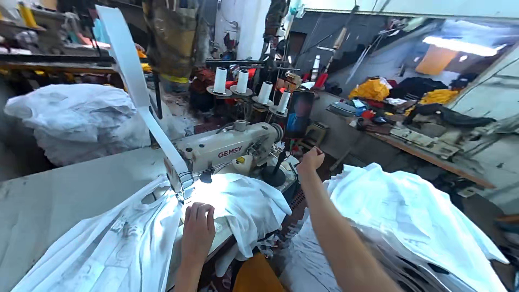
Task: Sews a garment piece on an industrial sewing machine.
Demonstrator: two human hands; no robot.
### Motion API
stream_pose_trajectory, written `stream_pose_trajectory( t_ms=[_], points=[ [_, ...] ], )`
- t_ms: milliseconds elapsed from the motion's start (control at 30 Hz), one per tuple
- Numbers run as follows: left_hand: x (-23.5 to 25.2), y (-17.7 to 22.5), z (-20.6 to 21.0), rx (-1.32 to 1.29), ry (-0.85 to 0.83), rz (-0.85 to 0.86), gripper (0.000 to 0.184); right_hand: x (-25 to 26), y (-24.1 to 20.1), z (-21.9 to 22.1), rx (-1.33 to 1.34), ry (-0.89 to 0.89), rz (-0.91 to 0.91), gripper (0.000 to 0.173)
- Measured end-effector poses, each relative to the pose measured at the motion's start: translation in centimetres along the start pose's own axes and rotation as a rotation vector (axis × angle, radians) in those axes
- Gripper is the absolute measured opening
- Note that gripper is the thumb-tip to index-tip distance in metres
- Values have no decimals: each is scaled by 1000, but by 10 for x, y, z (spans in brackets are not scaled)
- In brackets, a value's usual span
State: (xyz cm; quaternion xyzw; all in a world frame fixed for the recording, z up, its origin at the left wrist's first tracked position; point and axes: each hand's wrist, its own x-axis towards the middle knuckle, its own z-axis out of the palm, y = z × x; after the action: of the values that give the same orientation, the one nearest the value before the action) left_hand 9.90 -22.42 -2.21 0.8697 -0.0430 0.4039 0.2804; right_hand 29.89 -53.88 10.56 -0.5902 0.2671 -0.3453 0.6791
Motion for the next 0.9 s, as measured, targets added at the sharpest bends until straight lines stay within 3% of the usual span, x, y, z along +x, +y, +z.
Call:
stream_pose_trajectory(
  t_ms=[133,267,367,400,467,567,767,900],
  points=[
    [-1,-3,-2,8,22,-8,25,-87,50,-43,-5,-232,-204,34],
    [-2,-5,-2,-10,2,-32,26,-163,87,-106,-245,-596,-313,28],
    [-2,-5,-1,-25,9,-30,26,-191,100,-138,-425,-948,-475,28],
    [-2,-5,-1,-27,15,-30,26,-195,102,-142,-453,-1032,-547,23],
    [-1,-5,-1,-41,26,-28,25,-203,99,-137,-462,-1120,-605,29],
    [1,-3,-1,-86,36,-34,24,-217,87,-113,-326,-1153,-482,30],
    [-1,-5,-5,-161,82,-45,20,-256,64,-61,-110,-1235,15,34],
    [-3,-8,-5,-173,100,-50,19,-272,62,-49,-36,-1208,134,28]
  ],
)
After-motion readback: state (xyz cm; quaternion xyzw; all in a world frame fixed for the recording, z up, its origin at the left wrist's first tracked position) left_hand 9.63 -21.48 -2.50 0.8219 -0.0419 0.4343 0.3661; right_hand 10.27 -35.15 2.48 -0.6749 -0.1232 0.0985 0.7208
